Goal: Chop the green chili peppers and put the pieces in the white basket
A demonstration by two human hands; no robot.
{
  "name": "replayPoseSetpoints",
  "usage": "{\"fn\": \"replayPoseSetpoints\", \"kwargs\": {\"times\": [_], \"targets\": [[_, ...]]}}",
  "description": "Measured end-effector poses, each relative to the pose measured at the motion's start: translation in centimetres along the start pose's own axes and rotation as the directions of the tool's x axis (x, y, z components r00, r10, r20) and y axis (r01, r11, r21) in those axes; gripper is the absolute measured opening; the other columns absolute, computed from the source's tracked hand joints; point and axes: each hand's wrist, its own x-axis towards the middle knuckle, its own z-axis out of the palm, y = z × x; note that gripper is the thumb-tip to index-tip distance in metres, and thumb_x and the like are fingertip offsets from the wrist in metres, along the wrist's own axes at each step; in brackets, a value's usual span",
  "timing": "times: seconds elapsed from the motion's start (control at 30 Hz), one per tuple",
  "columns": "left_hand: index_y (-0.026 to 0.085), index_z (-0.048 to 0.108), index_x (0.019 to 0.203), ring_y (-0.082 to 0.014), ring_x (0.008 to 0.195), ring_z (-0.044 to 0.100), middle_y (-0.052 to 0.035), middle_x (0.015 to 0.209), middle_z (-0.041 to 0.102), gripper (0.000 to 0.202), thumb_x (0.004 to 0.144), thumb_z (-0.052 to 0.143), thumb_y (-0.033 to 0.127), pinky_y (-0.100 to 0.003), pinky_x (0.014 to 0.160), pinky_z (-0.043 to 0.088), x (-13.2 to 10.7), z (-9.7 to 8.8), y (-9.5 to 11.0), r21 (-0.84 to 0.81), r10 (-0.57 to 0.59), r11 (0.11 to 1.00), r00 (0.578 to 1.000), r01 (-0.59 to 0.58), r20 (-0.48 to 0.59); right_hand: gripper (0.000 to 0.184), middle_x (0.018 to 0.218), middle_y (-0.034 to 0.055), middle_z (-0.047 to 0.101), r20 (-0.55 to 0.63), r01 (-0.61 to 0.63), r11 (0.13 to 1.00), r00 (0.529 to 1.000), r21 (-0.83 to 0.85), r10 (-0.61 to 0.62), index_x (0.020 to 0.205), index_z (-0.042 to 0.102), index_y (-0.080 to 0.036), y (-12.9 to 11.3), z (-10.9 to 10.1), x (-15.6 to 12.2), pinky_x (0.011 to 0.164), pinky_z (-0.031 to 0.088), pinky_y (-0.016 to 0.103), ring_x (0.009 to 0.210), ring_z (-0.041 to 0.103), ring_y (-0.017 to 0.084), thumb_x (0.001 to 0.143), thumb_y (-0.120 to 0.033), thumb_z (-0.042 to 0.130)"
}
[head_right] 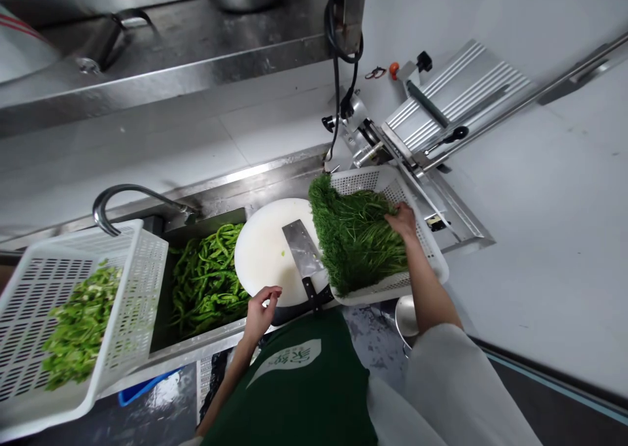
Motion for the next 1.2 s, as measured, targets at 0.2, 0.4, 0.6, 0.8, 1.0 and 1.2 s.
{"fn": "replayPoseSetpoints", "kwargs": {"times": [0.2, 0.4, 0.6, 0.8, 1.0, 1.2], "targets": [[0.024, 0.075, 0.093, -0.021, 0.086, 0.072, -0.0059, 0.091, 0.075, 0.026, 0.1, 0.051, 0.034, -0.034, 0.082, 0.059, 3.2, 1.3, 6.1, -0.029, 0.204, 0.979, 0.978, -0.203, 0.05, 0.034, 0.113, 0.0105, 0.065, -0.389, 0.369, 0.912, 0.878, 0.18, -0.279, 0.106, 0.059, -0.02, -0.4, -2.8, -7.2, 0.103, 0.048, 0.042, 0.11, 0.06, 0.027, 0.073, -0.031, 0.061], [0.022, 0.063, 0.138, -0.0291, 0.131, 0.059, -0.0132, 0.139, 0.063, 0.05, 0.09, 0.072, 0.034, -0.043, 0.114, 0.047, 11.4, 10.7, 18.4, -0.156, 0.517, 0.852, 0.76, -0.499, 0.394, 0.02, 0.116, 0.008, 0.065, -0.445, 0.475, 0.811, 0.842, 0.341, -0.306, 0.095, 0.059, -0.025, -4.5, -3.5, -11.9, 0.107, 0.048, 0.044, 0.115, 0.061, 0.026, 0.076, -0.029, 0.065], [0.014, 0.068, 0.125, -0.0314, 0.115, 0.067, -0.0138, 0.122, 0.072, 0.077, 0.064, 0.095, 0.051, -0.047, 0.108, 0.049, 16.5, 19.3, 18.7, -0.418, 0.409, 0.89, 0.72, -0.18, 0.56, 0.038, 0.123, 0.0071, 0.068, -0.365, 0.49, 0.565, 0.872, 0.664, -0.328, 0.116, 0.063, -0.026, -3.8, -4.7, -12.4, 0.1, 0.055, 0.043, 0.113, 0.066, 0.024, 0.081, -0.038, 0.075], [0.015, 0.077, 0.099, -0.0261, 0.102, 0.072, -0.0084, 0.103, 0.08, 0.063, 0.057, 0.097, 0.057, -0.043, 0.104, 0.051, 18.9, 18.4, 17.0, -0.507, 0.188, 0.844, 0.787, 0.176, 0.588, 0.062, 0.132, 0.0111, 0.067, -0.375, 0.312, 0.536, 0.927, 0.785, 0.009, 0.132, 0.061, -0.026, 1.9, -3.6, -12.1, 0.108, 0.053, 0.051, 0.118, 0.066, 0.027, 0.08, -0.055, 0.078], [0.014, 0.079, 0.096, -0.026, 0.104, 0.073, -0.0072, 0.1, 0.081, 0.06, 0.057, 0.098, 0.056, -0.043, 0.107, 0.05, 19.5, 18.6, 17.3, -0.508, 0.16, 0.827, 0.765, 0.241, 0.624, 0.081, 0.142, 0.0128, 0.065, -0.185, 0.245, 0.556, 0.969, 0.794, -0.163, 0.14, 0.061, -0.021, 0.3, 1.4, -11.9, 0.118, 0.043, 0.049, 0.133, 0.059, 0.03, 0.07, -0.052, 0.087], [0.015, 0.077, 0.098, -0.0262, 0.113, 0.072, -0.0064, 0.099, 0.08, 0.055, 0.055, 0.103, 0.037, -0.044, 0.113, 0.046, 19.9, 18.6, 17.1, -0.567, 0.077, 0.713, 0.757, 0.413, 0.649, 0.054, 0.113, 0.0062, 0.077, -0.077, 0.077, 0.256, 0.997, 0.964, -0.009, 0.113, 0.071, -0.021, -0.8, 2.8, -9.4, 0.101, 0.053, 0.04, 0.111, 0.069, 0.025, 0.074, -0.058, 0.08]]}}
